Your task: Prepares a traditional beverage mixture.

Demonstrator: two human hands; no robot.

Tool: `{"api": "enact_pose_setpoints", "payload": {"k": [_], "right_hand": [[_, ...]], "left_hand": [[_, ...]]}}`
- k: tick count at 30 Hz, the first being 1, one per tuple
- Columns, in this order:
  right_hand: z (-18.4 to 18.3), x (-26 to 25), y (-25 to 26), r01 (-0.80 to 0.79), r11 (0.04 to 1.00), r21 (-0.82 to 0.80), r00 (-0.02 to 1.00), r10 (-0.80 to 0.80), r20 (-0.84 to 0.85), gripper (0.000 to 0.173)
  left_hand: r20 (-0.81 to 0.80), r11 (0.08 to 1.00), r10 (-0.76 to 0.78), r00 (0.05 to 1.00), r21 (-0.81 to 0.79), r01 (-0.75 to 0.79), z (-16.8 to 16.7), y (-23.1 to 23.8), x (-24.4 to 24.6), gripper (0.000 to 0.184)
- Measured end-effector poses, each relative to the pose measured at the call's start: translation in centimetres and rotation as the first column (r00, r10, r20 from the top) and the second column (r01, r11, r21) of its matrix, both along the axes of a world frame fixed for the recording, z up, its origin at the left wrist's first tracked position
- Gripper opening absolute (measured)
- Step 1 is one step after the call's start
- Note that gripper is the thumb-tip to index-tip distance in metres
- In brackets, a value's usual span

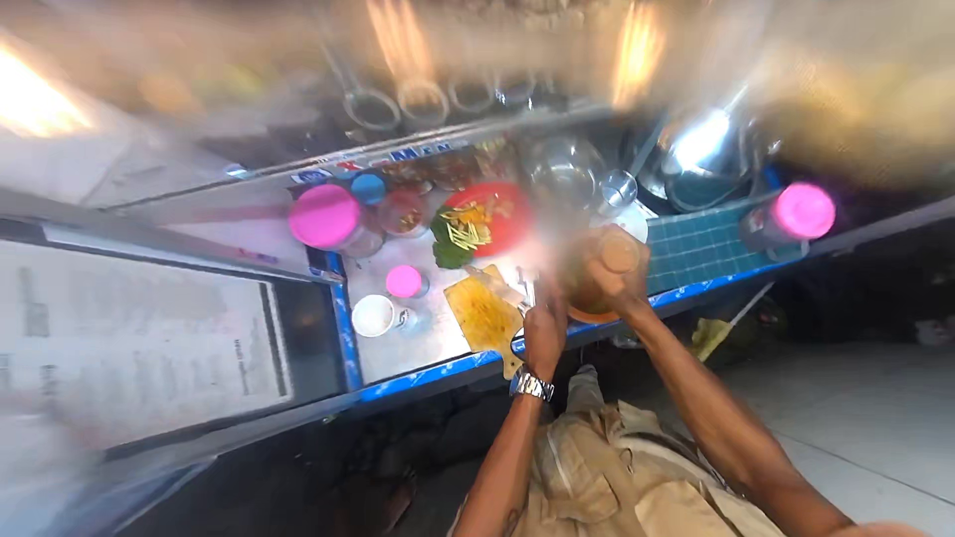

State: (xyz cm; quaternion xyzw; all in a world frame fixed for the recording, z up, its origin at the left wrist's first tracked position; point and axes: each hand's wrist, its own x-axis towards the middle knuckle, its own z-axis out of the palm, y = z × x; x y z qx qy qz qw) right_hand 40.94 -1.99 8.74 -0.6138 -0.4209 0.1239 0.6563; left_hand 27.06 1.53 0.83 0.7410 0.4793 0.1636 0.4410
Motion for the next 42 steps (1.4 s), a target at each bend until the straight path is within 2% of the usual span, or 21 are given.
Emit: {"api": "enact_pose_setpoints", "payload": {"k": [2, 5, 9, 13, 15, 19, 21, 24, 27, 30, 33, 35, 38, 40, 42], "right_hand": [[1.9, 1.2, 0.2, -0.033, 0.995, 0.095, 0.999, 0.032, 0.009, 0.010], [2.8, 3.4, 0.9, -0.031, 0.973, 0.228, 1.000, 0.031, 0.003, 0.010], [-0.4, 6.4, 2.7, 0.097, 0.990, 0.103, 0.990, -0.086, -0.110, 0.009], [-0.3, 7.0, 2.5, 0.020, 0.999, -0.036, 0.960, -0.029, -0.278, 0.011], [0.3, 6.8, 2.5, -0.009, 1.000, 0.003, 0.969, 0.010, -0.249, 0.011], [2.7, 4.7, 1.5, -0.103, 0.965, 0.241, 0.993, 0.114, -0.031, 0.008], [1.7, 3.2, 1.4, -0.091, 0.950, 0.300, 0.996, 0.092, 0.011, 0.012], [-2.3, 1.8, 1.7, -0.030, 0.977, 0.210, 0.999, 0.026, 0.024, 0.009], [-1.3, 1.8, 0.9, -0.058, 0.984, 0.168, 0.998, 0.056, 0.017, 0.008], [0.0, 2.1, 0.8, -0.098, 0.958, 0.269, 0.995, 0.089, 0.048, 0.010], [-1.9, 1.4, 1.4, -0.024, 0.990, 0.140, 0.997, 0.012, 0.081, 0.013], [-0.6, 1.4, 2.2, -0.059, 0.991, 0.117, 0.995, 0.050, 0.082, 0.011], [0.7, 1.4, 2.7, -0.086, 0.977, 0.197, 0.993, 0.068, 0.097, 0.011], [-1.1, 0.6, 2.4, -0.039, 0.995, 0.093, 0.997, 0.032, 0.077, 0.018], [-0.5, 0.5, 3.0, -0.055, 0.998, 0.001, 0.995, 0.054, 0.084, 0.019]], "left_hand": [[0.010, 1.000, 0.001, 1.000, -0.013, -0.001, 0.3, 0.5, 0.2, 0.050], [-0.003, 1.000, -0.003, 1.000, -0.029, 0.003, 0.0, 0.3, 0.1, 0.052], [0.006, 0.999, 0.020, 1.000, -0.028, -0.019, -0.2, 0.4, 0.3, 0.053], [0.015, 0.999, 0.024, 1.000, -0.028, -0.023, -0.4, 0.2, 0.3, 0.052], [0.013, 0.999, 0.028, 1.000, -0.029, -0.028, -0.2, 0.3, 0.3, 0.052], [0.021, 0.996, 0.040, 0.999, -0.075, -0.038, 0.0, 0.4, 0.3, 0.053], [0.026, 0.997, 0.037, 0.999, -0.067, -0.035, -0.1, 0.4, 0.3, 0.053], [0.030, 0.998, 0.033, 0.999, -0.048, -0.032, 0.0, 0.4, 0.3, 0.051], [0.018, 0.999, 0.020, 1.000, -0.048, -0.019, 0.3, 0.1, 0.0, 0.051], [0.012, 0.997, 0.034, 0.999, -0.074, -0.033, 0.4, 0.3, 0.3, 0.051], [0.011, 0.999, 0.019, 1.000, -0.048, -0.019, 0.1, 0.1, 0.3, 0.051], [0.009, 0.999, 0.017, 1.000, -0.042, -0.017, 0.3, 0.2, 0.3, 0.049], [0.017, 0.998, 0.032, 0.999, -0.063, -0.031, 0.4, 0.5, 0.4, 0.050], [-0.002, 0.997, 0.023, 1.000, -0.078, -0.023, 0.3, 0.0, 0.1, 0.051], [-0.006, 0.998, 0.013, 1.000, -0.065, -0.013, 0.4, 0.4, 0.4, 0.051]]}}
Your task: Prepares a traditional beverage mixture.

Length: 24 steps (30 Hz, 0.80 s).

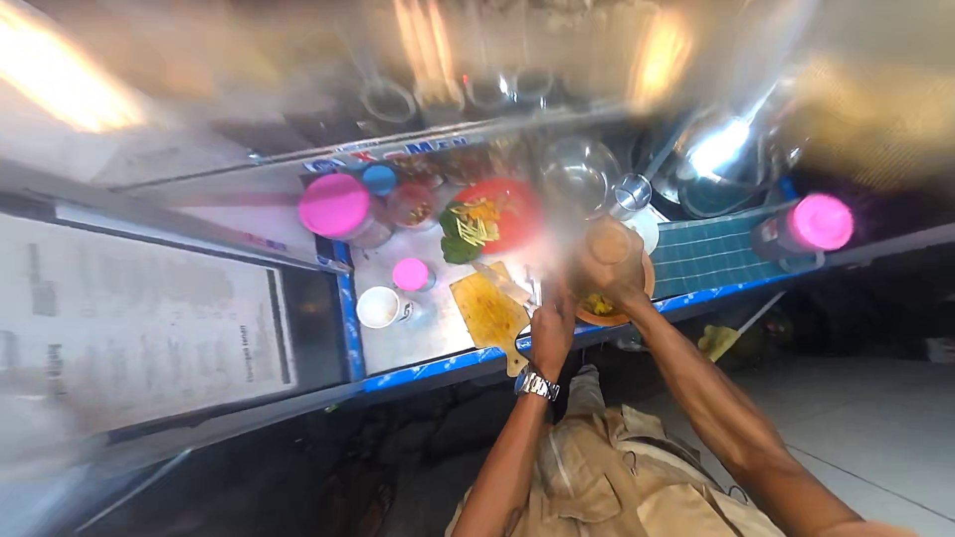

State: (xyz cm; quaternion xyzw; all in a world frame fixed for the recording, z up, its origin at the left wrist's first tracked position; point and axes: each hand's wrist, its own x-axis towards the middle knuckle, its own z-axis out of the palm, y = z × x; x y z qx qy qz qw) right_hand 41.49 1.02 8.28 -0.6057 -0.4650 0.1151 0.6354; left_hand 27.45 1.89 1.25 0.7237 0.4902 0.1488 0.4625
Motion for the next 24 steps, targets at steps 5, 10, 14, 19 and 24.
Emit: {"api": "enact_pose_setpoints", "payload": {"k": [5, 10, 14, 19, 24], "right_hand": [[-0.3, 0.7, -0.4, 0.026, 0.993, 0.113, 0.999, -0.024, -0.026, 0.016], [0.3, 2.5, -0.2, 0.087, 0.991, 0.105, 0.995, -0.091, 0.036, 0.015], [0.1, 2.7, -0.2, 0.125, 0.989, 0.081, 0.992, -0.126, 0.008, 0.013], [-0.7, 3.0, -1.3, 0.111, 0.992, 0.057, 0.992, -0.107, -0.071, 0.010], [3.8, 4.0, -2.4, 0.009, 0.970, 0.243, 0.989, 0.028, -0.145, 0.009]], "left_hand": [[-0.019, 1.000, 0.002, 1.000, -0.002, -0.002, -0.1, -0.5, -0.4, 0.052], [0.000, 1.000, -0.004, 1.000, 0.024, 0.004, 0.0, 0.6, 0.0, 0.053], [0.003, 1.000, -0.017, 1.000, 0.020, 0.017, -0.3, 0.1, -0.2, 0.052], [-0.010, 0.999, -0.034, 0.999, 0.024, 0.034, -0.2, 0.1, -0.3, 0.053], [0.009, 1.000, -0.012, 1.000, 0.005, 0.012, -0.4, 0.3, -0.2, 0.052]]}}
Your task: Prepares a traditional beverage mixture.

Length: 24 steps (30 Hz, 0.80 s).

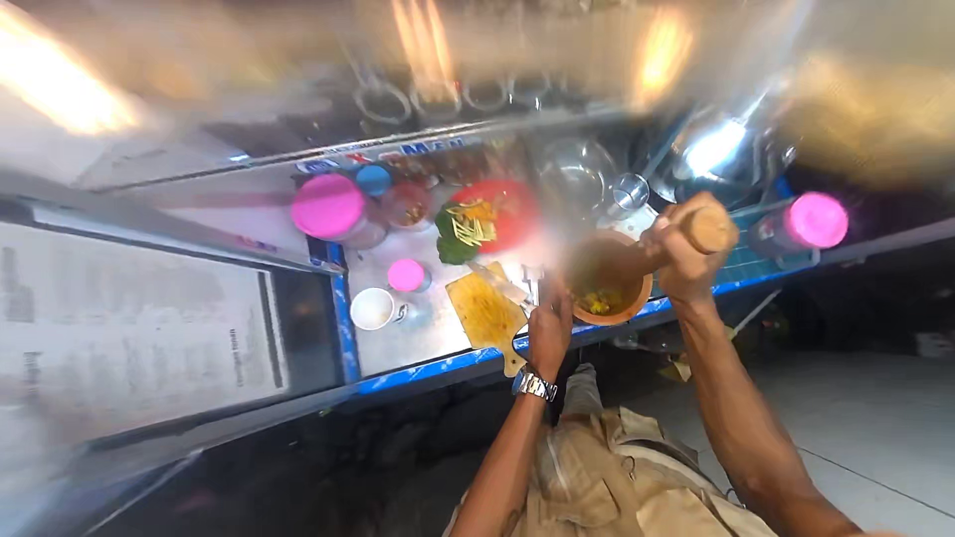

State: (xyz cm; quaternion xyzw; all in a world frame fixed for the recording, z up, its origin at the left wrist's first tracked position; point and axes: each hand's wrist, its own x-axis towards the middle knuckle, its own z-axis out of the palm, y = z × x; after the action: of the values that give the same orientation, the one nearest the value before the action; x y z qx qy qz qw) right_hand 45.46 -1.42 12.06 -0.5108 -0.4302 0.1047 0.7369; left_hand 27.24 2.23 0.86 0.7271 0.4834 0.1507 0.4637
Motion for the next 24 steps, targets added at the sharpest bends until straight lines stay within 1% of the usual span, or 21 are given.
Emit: {"api": "enact_pose_setpoints", "payload": {"k": [1, 2, 4, 6, 7, 9, 10, 11, 12, 13, 15, 17, 20, 21, 23, 24], "right_hand": [[-0.1, -0.5, -0.4, 0.001, 1.000, 0.016, 1.000, -0.001, -0.021, 0.009], [-1.2, -0.9, -0.5, 0.032, 0.999, -0.015, 0.999, -0.033, -0.019, 0.009], [-3.7, -1.6, -0.3, 0.094, 0.984, -0.148, 0.995, -0.099, -0.024, 0.008], [-3.4, -1.2, 0.6, 0.065, 0.983, -0.169, 0.996, -0.074, -0.045, 0.007], [-2.7, -1.2, 0.2, 0.048, 0.989, -0.141, 0.997, -0.055, -0.046, 0.007], [-0.5, -0.9, 0.3, -0.011, 1.000, 0.007, 0.999, 0.012, -0.041, 0.007], [0.0, -1.2, 0.2, -0.024, 0.998, 0.064, 0.999, 0.027, -0.046, 0.008], [-0.3, -1.7, 0.1, -0.003, 0.997, 0.071, 0.999, 0.006, -0.036, 0.008], [-1.3, -2.2, 0.3, 0.047, 0.999, 0.014, 0.999, -0.046, -0.011, 0.008], [-2.7, -2.7, 0.5, 0.096, 0.992, -0.081, 0.995, -0.096, 0.000, 0.008], [-3.8, -2.6, 1.4, 0.108, 0.975, -0.197, 0.994, -0.112, -0.011, 0.007], [-3.4, -2.4, 1.1, 0.081, 0.971, -0.225, 0.997, -0.082, 0.005, 0.007], [-0.5, -2.0, 0.0, -0.007, 0.993, -0.119, 0.999, 0.011, 0.035, 0.011], [0.4, -2.3, -0.7, -0.020, 0.994, -0.107, 0.999, 0.025, 0.045, 0.013], [1.7, -2.2, -0.7, 0.031, 0.992, -0.126, 0.998, -0.023, 0.066, 0.021], [1.7, -2.0, -0.6, 0.071, 0.985, -0.157, 0.997, -0.063, 0.053, 0.026]], "left_hand": [[0.003, 1.000, 0.003, 1.000, -0.008, -0.003, -0.1, 0.0, 0.0, 0.053], [0.012, 1.000, 0.008, 1.000, -0.008, -0.007, -0.3, 0.0, 0.0, 0.053], [0.019, 1.000, 0.002, 1.000, -0.004, -0.002, -0.3, -0.3, 0.0, 0.053], [0.020, 1.000, 0.006, 1.000, 0.026, -0.007, 0.0, 0.0, 0.1, 0.052], [0.009, 1.000, -0.003, 1.000, 0.031, 0.003, 0.0, 0.0, -0.1, 0.052], [0.022, 1.000, 0.005, 1.000, 0.021, -0.006, 0.3, 0.3, 0.2, 0.052], [0.026, 1.000, 0.012, 1.000, -0.003, -0.012, 0.2, 0.0, 0.1, 0.052], [0.024, 1.000, 0.019, 1.000, -0.016, -0.019, 0.1, -0.3, 0.0, 0.053], [0.021, 1.000, 0.023, 1.000, -0.016, -0.023, 0.0, -0.3, 0.1, 0.053], [0.015, 1.000, 0.017, 1.000, -0.006, -0.017, -0.1, -0.3, 0.1, 0.053], [0.009, 1.000, 0.005, 1.000, 0.009, -0.005, 0.3, 0.1, 0.3, 0.054], [-0.018, 1.000, -0.013, 1.000, 0.015, 0.014, 0.5, -0.2, -0.2, 0.053], [-0.003, 1.000, -0.015, 1.000, 0.015, 0.015, 0.7, 0.3, -0.1, 0.051], [-0.005, 1.000, -0.020, 1.000, 0.002, 0.020, 0.7, 0.1, -0.3, 0.051], [0.015, 0.999, -0.025, 1.000, -0.020, 0.025, 0.7, 0.4, -0.7, 0.051], [0.041, 1.000, -0.018, 0.999, -0.023, 0.019, 0.8, 0.5, -1.1, 0.050]]}}
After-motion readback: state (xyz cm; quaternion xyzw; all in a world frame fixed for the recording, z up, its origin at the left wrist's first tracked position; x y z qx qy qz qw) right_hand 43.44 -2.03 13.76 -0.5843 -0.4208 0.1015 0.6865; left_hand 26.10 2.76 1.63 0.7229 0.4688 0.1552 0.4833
